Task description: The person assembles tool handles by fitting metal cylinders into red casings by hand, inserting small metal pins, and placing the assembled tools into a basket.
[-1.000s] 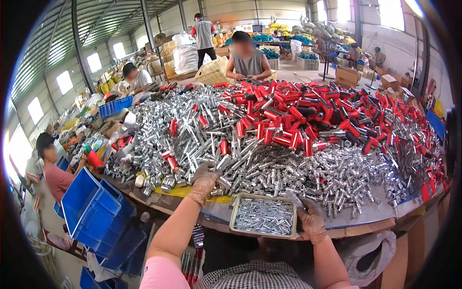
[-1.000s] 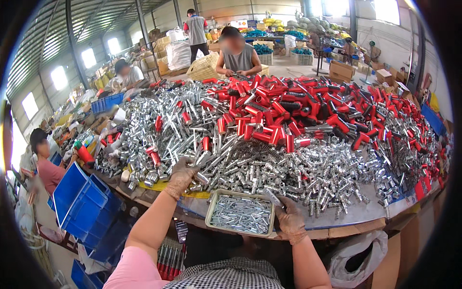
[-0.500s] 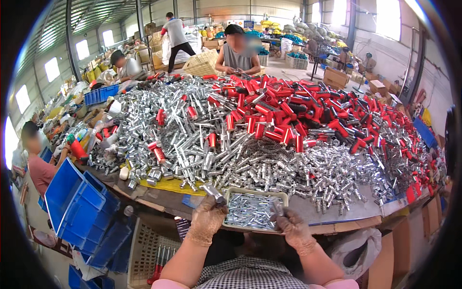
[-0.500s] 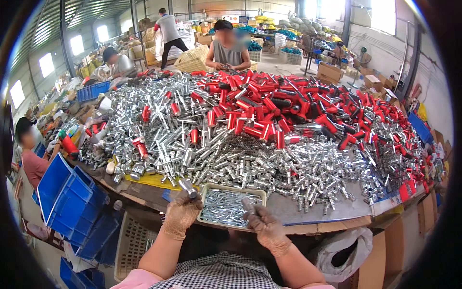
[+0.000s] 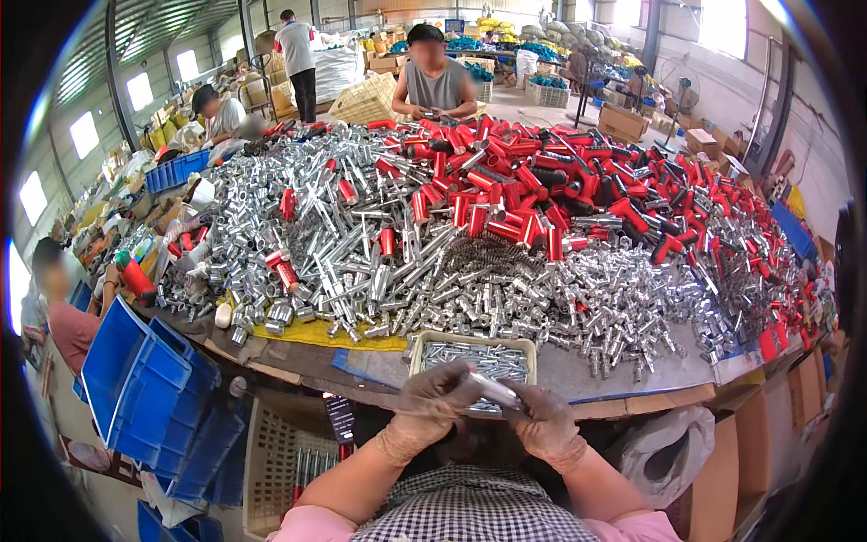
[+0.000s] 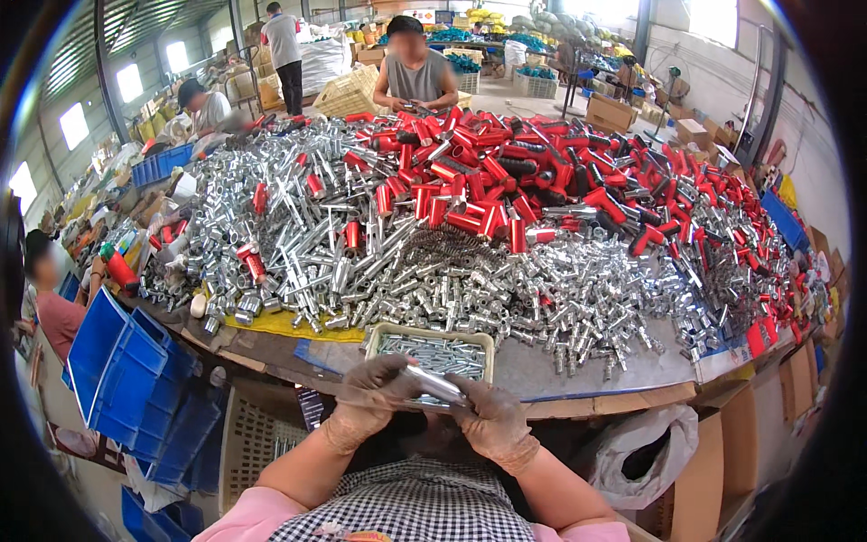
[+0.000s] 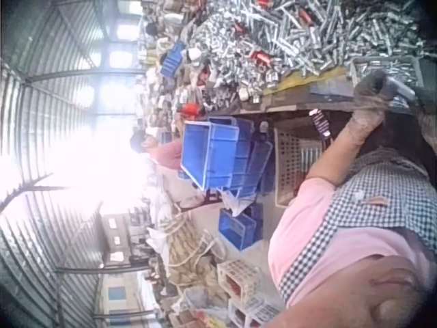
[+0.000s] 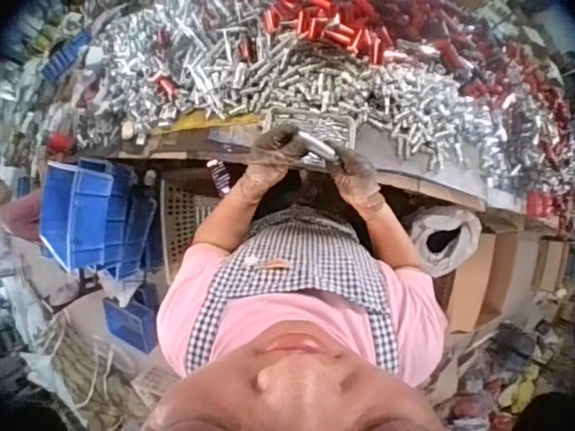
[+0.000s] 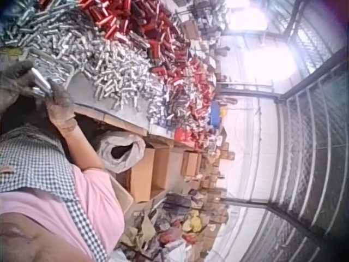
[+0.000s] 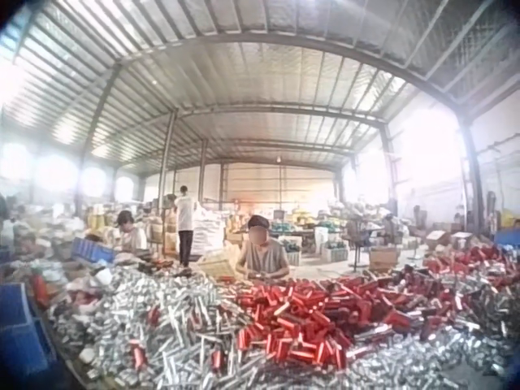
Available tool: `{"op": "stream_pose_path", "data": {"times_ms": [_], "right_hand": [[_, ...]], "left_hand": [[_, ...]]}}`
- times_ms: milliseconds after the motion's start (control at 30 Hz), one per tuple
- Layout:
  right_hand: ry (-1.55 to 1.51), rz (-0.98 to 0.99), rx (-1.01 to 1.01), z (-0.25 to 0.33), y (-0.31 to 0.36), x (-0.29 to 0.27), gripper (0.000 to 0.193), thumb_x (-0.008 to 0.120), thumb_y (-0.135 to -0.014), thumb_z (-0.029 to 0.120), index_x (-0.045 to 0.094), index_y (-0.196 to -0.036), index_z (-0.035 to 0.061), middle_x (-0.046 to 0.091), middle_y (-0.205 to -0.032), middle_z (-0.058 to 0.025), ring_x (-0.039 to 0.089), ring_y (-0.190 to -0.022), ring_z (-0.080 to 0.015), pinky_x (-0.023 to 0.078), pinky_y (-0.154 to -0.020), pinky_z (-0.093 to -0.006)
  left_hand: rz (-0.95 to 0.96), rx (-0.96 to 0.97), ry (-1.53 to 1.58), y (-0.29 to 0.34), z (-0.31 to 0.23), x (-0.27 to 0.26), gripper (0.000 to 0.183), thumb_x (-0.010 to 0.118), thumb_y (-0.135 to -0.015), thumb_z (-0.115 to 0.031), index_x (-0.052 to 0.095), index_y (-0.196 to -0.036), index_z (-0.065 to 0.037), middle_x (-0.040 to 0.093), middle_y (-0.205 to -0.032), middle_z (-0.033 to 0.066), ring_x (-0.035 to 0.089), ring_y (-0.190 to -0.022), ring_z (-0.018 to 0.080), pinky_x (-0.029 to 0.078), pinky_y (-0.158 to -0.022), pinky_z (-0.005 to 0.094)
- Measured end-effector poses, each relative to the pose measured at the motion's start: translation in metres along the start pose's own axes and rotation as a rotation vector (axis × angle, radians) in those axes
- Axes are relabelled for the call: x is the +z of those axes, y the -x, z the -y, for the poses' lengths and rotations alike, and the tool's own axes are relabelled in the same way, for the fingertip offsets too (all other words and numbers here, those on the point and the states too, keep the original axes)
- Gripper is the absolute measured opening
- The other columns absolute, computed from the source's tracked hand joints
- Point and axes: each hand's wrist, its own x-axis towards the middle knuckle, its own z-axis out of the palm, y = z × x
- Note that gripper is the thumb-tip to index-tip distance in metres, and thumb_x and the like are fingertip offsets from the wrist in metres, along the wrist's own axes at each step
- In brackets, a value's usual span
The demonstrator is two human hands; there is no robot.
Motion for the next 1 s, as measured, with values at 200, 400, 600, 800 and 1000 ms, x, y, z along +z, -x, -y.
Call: {"op": "stream_pose_path", "data": {"times_ms": [200,400,600,800,1000], "right_hand": [[-0.09,0.003,-0.257,0.016,-0.004,0.001,0.083,0.08,-0.073,0.022,0.038,-0.141,-0.0012,0.062,-0.114,-0.022,0.063,-0.103,-0.0299,0.051,-0.086,-0.0351],[-0.31,0.087,0.069,-0.003,-0.005,-0.028,0.059,0.073,-0.08,0.016,0.05,-0.13,-0.0042,0.065,-0.087,-0.0137,0.064,-0.079,-0.025,0.051,-0.073,-0.0363],[-0.607,-0.609,-0.443,-0.013,-0.023,-0.056,0.036,0.069,-0.084,0.033,0.056,-0.108,0.0086,0.059,-0.089,-0.0063,0.058,-0.084,-0.0169,0.047,-0.076,-0.0322],[-0.482,-0.406,-0.167,-0.104,-0.006,-0.03,0.021,0.06,-0.093,0.02,0.056,-0.103,0.0018,0.057,-0.096,-0.0064,0.055,-0.086,-0.0186,0.046,-0.078,-0.0321],[-0.263,-0.297,-0.114,-0.077,-0.023,-0.018,0.03,0.065,-0.089,0.024,0.058,-0.107,0.0007,0.06,-0.101,-0.0075,0.057,-0.097,-0.0226,0.048,-0.084,-0.0366]], "left_hand": [[0.399,0.151,-0.034,0.008,0.013,0.012,0.034,0.073,-0.082,-0.005,0.061,-0.114,-0.001,0.064,-0.104,0.0063,0.06,-0.097,0.0131,0.05,-0.083,0.0264],[0.501,0.246,-0.196,0.002,-0.022,0.033,0.046,0.063,-0.092,-0.029,0.055,-0.126,0.001,0.063,-0.111,0.014,0.06,-0.101,0.0259,0.047,-0.087,0.0376],[0.063,0.565,-0.509,-0.002,-0.006,0.011,0.033,0.067,-0.087,-0.014,0.06,-0.116,-0.002,0.062,-0.104,0.0155,0.06,-0.095,0.0313,0.048,-0.084,0.0391],[-0.02,0.421,-0.811,-0.009,0.03,-0.002,0.033,0.068,-0.088,-0.029,0.066,-0.109,-0.003,0.067,-0.099,0.0143,0.062,-0.097,0.0308,0.049,-0.084,0.0392],[-0.059,0.56,-0.64,-0.015,0.036,-0.003,0.081,0.077,-0.079,-0.025,0.032,-0.144,-0.004,0.053,-0.116,0.0167,0.059,-0.091,0.0262,0.051,-0.081,0.0357]]}}
